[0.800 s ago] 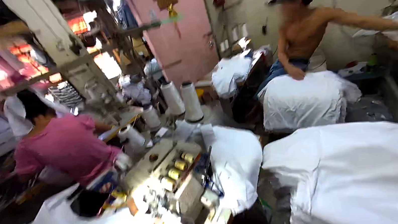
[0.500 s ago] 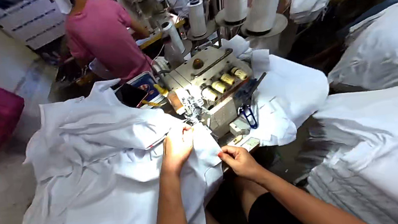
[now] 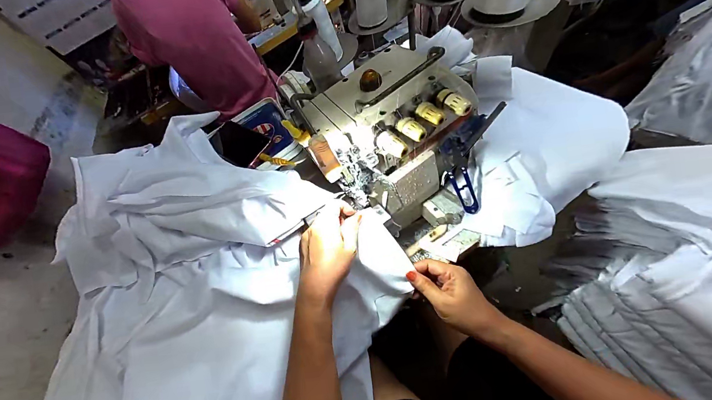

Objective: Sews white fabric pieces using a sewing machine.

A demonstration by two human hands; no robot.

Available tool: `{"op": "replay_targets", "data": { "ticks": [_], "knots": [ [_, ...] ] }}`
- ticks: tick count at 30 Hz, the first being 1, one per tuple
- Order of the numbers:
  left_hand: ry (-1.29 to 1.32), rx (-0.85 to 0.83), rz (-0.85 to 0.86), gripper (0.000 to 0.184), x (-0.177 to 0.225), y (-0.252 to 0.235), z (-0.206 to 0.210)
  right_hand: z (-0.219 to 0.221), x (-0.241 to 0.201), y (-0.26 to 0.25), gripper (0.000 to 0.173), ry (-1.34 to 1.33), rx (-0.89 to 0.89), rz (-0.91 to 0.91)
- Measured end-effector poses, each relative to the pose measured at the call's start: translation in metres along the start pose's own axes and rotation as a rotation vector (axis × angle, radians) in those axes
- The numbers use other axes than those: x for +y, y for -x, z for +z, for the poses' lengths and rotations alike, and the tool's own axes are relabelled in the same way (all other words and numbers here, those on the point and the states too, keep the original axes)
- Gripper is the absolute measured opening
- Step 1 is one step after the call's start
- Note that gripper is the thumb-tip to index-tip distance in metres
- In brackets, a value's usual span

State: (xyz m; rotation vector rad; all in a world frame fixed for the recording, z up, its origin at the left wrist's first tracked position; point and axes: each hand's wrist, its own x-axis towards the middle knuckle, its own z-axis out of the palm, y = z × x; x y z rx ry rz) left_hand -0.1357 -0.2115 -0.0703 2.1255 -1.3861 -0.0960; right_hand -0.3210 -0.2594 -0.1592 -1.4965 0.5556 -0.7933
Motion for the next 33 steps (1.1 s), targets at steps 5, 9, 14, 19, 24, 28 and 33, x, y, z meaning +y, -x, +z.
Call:
{"op": "replay_targets", "data": {
  "ticks": [5,9,14,19,24,28,33],
  "knots": [
    [-0.365,0.253,0.209,0.016,0.007,0.016,0.021,0.004,-0.002,0.001,0.015,-0.006,0.019,-0.024],
    [-0.498,0.18,0.117,0.027,0.039,0.036,0.029,0.006,-0.004,0.002,0.016,0.003,0.018,-0.022],
    [-0.398,0.194,0.112,0.041,0.031,0.041,0.05,0.009,-0.004,0.005,0.014,-0.019,0.079,-0.071],
    [-0.31,0.196,0.174,0.041,0.022,0.031,0.05,0.012,-0.005,-0.006,0.02,-0.078,0.134,-0.099],
    [-0.217,0.214,0.142,0.04,0.019,0.026,0.044,0.012,-0.003,-0.012,0.023,-0.086,0.169,-0.147],
    [-0.182,0.209,0.114,0.039,0.009,0.017,0.038,0.015,-0.002,-0.027,0.019,-0.071,0.174,-0.17],
    [-0.21,0.177,0.286,0.053,0.025,0.053,0.037,0.016,-0.017,-0.041,0.017,-0.15,0.176,-0.137]
  ]
}}
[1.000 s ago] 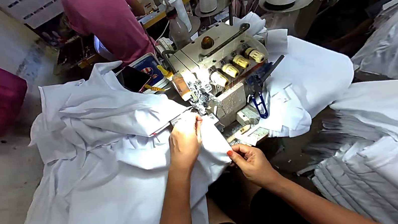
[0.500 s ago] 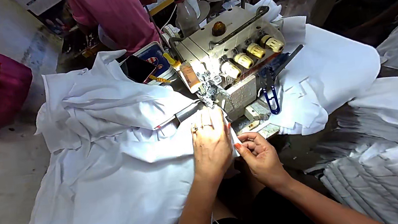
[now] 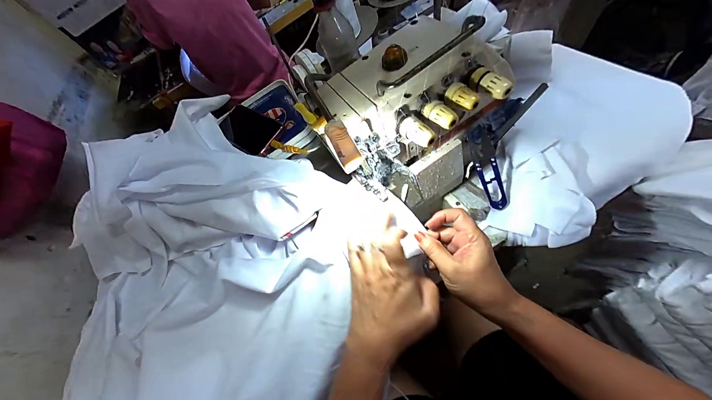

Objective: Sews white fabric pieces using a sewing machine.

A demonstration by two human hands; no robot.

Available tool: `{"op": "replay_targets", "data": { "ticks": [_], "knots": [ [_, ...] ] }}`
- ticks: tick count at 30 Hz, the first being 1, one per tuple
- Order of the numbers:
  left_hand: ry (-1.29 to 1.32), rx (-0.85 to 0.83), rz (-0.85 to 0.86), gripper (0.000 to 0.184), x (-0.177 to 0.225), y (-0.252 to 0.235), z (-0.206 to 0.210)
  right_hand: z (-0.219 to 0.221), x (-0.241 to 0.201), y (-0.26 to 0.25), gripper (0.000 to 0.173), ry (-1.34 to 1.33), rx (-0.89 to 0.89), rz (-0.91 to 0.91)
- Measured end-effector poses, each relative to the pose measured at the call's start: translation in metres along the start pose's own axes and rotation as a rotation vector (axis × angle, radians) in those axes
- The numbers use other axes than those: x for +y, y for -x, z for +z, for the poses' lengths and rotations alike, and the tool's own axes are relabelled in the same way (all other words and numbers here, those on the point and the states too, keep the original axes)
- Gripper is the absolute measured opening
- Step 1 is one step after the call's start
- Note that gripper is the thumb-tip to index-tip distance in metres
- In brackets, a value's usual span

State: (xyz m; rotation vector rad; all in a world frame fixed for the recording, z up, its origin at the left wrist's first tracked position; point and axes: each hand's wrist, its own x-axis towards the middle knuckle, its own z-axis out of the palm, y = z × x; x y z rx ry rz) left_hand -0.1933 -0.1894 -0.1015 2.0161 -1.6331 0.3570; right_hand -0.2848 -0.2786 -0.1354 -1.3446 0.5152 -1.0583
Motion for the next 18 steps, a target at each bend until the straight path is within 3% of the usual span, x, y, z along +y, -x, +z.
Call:
{"op": "replay_targets", "data": {
  "ticks": [2,4,6,14,17,18],
  "knots": [
    [-0.082,0.08,0.079,0.057,0.001,0.017,0.016,0.002,-0.009,0.002,0.017,-0.021,0.004,0.017],
    [-0.219,0.192,0.085,0.032,-0.004,0.023,0.026,0.004,-0.01,0.004,0.018,-0.029,0.016,0.025],
    [-0.25,0.21,0.073,0.033,-0.007,0.019,0.02,0.007,-0.007,0.002,0.018,-0.021,0.036,0.038],
    [-0.2,0.009,0.014,0.037,-0.021,-0.012,-0.012,0.017,-0.002,-0.023,0.015,0.024,0.07,0.039],
    [-0.155,-0.077,-0.027,0.034,-0.037,-0.023,-0.011,0.013,0.005,-0.014,0.012,0.117,0.041,-0.036],
    [-0.144,-0.098,-0.044,0.037,-0.043,-0.027,-0.009,0.009,0.009,-0.008,0.019,0.189,0.006,-0.092]
  ]
}}
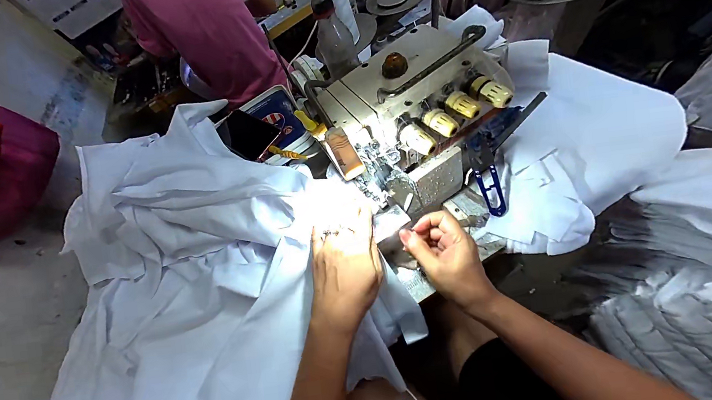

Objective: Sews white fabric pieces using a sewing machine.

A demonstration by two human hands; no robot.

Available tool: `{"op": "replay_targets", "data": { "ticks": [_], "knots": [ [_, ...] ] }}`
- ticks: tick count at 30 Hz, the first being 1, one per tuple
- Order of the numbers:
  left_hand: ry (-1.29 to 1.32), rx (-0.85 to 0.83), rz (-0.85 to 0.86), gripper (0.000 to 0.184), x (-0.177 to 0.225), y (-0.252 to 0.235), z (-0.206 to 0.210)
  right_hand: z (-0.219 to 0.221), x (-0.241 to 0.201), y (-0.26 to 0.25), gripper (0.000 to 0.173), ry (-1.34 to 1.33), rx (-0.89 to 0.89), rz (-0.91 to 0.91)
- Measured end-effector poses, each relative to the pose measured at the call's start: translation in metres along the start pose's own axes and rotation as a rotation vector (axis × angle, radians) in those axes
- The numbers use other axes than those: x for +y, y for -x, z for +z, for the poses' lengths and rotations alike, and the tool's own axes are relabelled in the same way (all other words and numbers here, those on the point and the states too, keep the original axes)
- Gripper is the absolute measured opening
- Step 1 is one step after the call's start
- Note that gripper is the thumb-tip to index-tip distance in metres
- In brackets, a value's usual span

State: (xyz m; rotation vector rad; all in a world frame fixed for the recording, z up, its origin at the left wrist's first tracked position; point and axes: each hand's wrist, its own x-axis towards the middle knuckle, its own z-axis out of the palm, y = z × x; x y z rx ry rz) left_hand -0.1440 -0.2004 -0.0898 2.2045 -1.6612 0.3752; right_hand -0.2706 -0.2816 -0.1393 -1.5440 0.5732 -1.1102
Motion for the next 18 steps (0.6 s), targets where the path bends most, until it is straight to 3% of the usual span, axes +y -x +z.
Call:
{"op": "replay_targets", "data": {
  "ticks": [3,5,8,11,13,15,16,18],
  "knots": [
    [0.063,-0.075,-0.094,0.053,-0.013,-0.008,0.002,-0.007,0.01,0.023,0.056,0.269,-0.109,-0.196],
    [0.105,-0.021,-0.144,0.053,-0.012,-0.006,0.0,-0.006,0.015,0.035,0.065,0.474,-0.112,-0.338],
    [0.042,0.315,-0.113,0.033,0.016,0.009,-0.007,0.0,0.024,0.039,0.046,0.723,-0.02,-0.544],
    [0.16,0.233,-0.141,0.035,0.037,0.029,-0.013,0.001,0.012,0.029,0.031,0.835,-0.053,-0.67],
    [0.18,0.178,-0.127,0.04,0.028,0.033,-0.005,0.0,0.002,0.02,0.031,0.879,-0.245,-0.586],
    [0.154,0.164,-0.128,0.043,0.014,0.03,0.003,-0.013,-0.005,0.008,0.033,0.809,-0.493,-0.369],
    [0.132,0.157,-0.136,0.045,0.007,0.026,0.005,-0.022,-0.008,0.001,0.034,0.685,-0.565,-0.244],
    [0.091,0.154,-0.152,0.044,-0.001,0.017,0.007,-0.039,0.001,-0.009,0.03,0.277,-0.515,-0.013]
  ]
}}
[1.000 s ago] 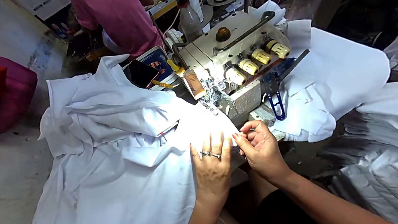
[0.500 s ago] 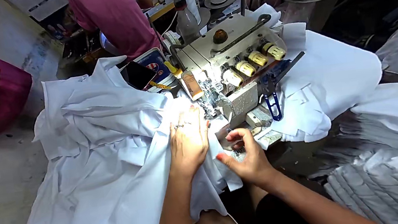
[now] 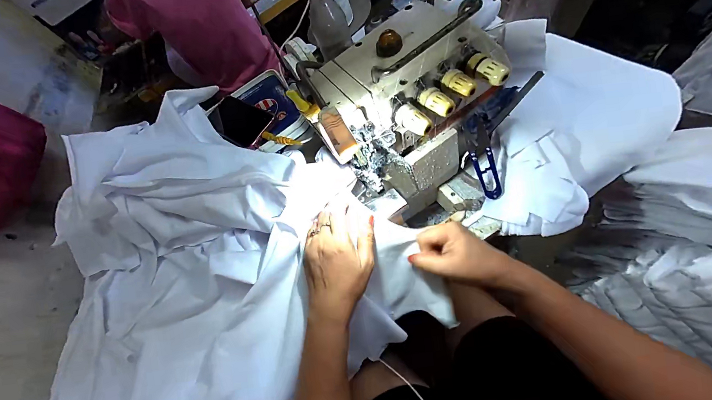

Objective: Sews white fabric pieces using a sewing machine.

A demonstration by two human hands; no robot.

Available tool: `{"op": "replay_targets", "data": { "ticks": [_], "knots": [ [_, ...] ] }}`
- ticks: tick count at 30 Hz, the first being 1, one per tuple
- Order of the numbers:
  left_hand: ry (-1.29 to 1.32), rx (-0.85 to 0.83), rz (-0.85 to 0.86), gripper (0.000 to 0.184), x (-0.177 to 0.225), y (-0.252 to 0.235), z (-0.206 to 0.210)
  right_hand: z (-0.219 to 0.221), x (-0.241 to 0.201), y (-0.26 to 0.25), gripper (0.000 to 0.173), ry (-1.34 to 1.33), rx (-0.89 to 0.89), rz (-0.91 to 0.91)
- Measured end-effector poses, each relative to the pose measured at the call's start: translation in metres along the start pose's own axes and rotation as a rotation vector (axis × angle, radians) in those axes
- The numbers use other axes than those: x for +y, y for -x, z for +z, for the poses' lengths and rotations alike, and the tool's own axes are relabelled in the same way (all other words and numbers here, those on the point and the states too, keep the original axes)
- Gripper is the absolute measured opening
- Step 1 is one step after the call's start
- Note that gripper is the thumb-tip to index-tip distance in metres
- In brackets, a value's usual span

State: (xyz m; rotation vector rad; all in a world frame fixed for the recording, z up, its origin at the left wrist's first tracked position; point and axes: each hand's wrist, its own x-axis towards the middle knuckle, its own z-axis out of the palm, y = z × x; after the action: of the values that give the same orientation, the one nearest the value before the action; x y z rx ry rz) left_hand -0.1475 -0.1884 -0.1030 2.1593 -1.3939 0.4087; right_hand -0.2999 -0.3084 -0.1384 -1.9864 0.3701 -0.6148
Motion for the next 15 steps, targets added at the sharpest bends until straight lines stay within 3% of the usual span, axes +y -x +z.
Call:
{"op": "replay_targets", "data": {
  "ticks": [2,3,4,5,6,8,13,15],
  "knots": [
    [-0.047,0.029,-0.002,0.035,-0.002,-0.011,0.001,-0.002,0.007,0.003,0.016,-0.39,0.119,0.153],
    [-0.061,0.034,-0.005,0.031,-0.003,-0.018,0.0,0.0,0.007,0.004,0.019,-0.501,0.137,0.23],
    [-0.059,0.027,-0.013,0.029,-0.005,-0.023,0.001,0.003,0.005,0.006,0.035,-0.562,0.139,0.29],
    [-0.051,0.016,-0.023,0.026,-0.007,-0.029,0.003,0.008,0.004,0.007,0.042,-0.581,0.143,0.329],
    [-0.046,0.004,-0.028,0.025,-0.01,-0.034,0.004,0.012,0.003,0.008,0.036,-0.583,0.154,0.351],
    [-0.039,-0.013,-0.014,0.022,-0.014,-0.043,0.007,0.017,0.0,0.008,0.007,-0.568,0.188,0.373],
    [-0.064,0.019,0.065,0.017,-0.024,-0.064,0.014,0.017,-0.005,-0.001,0.015,-0.603,0.236,0.384],
    [-0.078,0.002,0.06,0.017,-0.026,-0.066,0.014,0.021,-0.002,-0.001,0.01,-0.473,0.321,0.339]
  ]
}}
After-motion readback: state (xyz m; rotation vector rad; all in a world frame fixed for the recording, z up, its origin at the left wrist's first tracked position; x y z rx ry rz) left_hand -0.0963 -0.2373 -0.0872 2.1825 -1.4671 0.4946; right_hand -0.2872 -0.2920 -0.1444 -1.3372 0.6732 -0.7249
